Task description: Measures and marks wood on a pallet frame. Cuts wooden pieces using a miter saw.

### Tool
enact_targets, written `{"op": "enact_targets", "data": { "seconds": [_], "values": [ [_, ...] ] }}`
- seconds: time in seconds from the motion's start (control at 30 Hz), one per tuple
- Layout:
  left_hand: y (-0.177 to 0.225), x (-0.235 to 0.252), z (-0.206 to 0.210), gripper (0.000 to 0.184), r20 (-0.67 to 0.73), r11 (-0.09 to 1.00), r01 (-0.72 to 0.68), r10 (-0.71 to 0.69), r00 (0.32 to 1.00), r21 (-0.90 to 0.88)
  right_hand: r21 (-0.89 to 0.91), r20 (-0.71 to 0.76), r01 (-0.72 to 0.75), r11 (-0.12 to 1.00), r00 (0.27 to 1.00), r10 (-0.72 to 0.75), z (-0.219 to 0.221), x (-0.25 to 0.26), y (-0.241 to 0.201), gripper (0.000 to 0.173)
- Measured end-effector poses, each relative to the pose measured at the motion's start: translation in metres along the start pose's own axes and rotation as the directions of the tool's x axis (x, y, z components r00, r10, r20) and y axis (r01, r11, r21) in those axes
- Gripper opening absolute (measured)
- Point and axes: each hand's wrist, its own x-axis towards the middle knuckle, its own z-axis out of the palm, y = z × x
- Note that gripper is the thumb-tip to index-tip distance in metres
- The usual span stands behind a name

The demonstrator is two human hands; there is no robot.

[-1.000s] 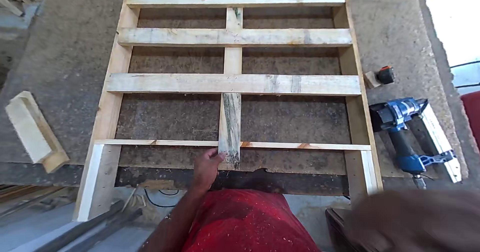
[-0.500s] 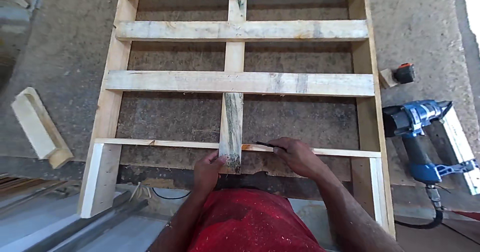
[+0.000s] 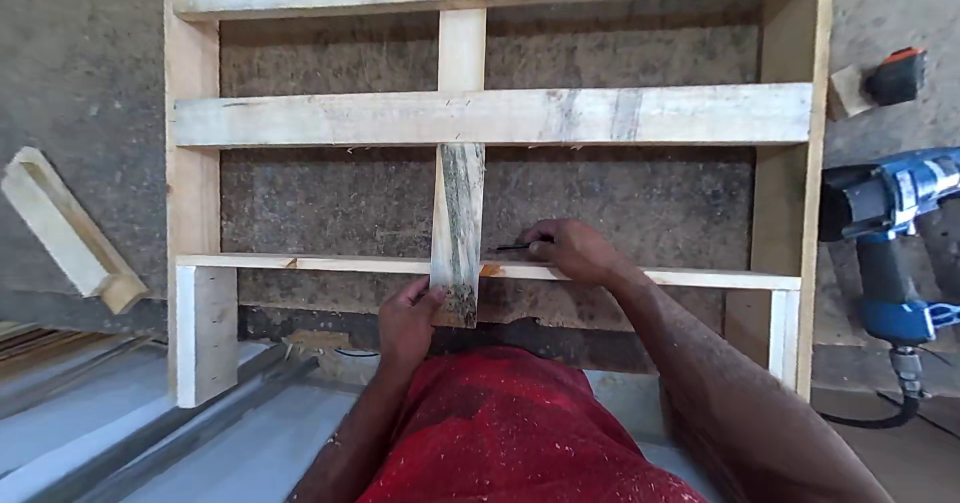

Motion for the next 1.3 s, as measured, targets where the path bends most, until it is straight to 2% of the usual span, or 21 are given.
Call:
{"op": "enact_targets", "data": {
  "seconds": [0.33, 0.5, 0.7, 0.8, 0.97, 1.13, 1.3],
  "values": [
    [0.005, 0.006, -0.004, 0.023, 0.014, 0.991, 0.096, -0.095, 0.995, -0.095, 0.060, 0.061, -0.036, 0.998, 0.998, 0.032, 0.006, 0.015, -0.001, 0.020],
    [0.013, 0.002, -0.005, 0.022, 0.012, 0.986, 0.158, -0.157, 0.987, -0.052, 0.098, 0.105, 0.002, 0.995, 0.994, -0.012, 0.005, 0.024, 0.004, 0.017],
    [0.014, 0.002, -0.003, 0.022, -0.001, 0.988, 0.132, -0.133, 0.991, -0.080, 0.142, 0.202, -0.012, 0.990, 0.979, -0.017, 0.001, 0.037, 0.009, 0.011],
    [0.015, 0.002, -0.004, 0.022, 0.003, 0.990, 0.119, -0.119, 0.993, -0.081, 0.191, 0.256, 0.023, 0.981, 0.964, -0.073, 0.007, 0.046, 0.000, 0.010],
    [0.015, 0.002, -0.004, 0.022, 0.010, 0.991, 0.122, -0.121, 0.993, -0.059, 0.138, 0.271, 0.118, 0.983, 0.951, -0.152, 0.019, 0.059, -0.023, 0.010],
    [0.014, 0.003, -0.005, 0.025, 0.000, 0.991, 0.126, -0.126, 0.992, -0.049, 0.151, 0.334, 0.134, 0.979, 0.925, -0.178, -0.003, 0.063, -0.005, 0.009],
    [0.015, 0.002, -0.003, 0.023, 0.009, 0.989, 0.129, -0.128, 0.992, -0.076, 0.192, 0.330, 0.180, 0.965, 0.914, -0.236, 0.010, 0.067, -0.012, 0.010]
  ]
}}
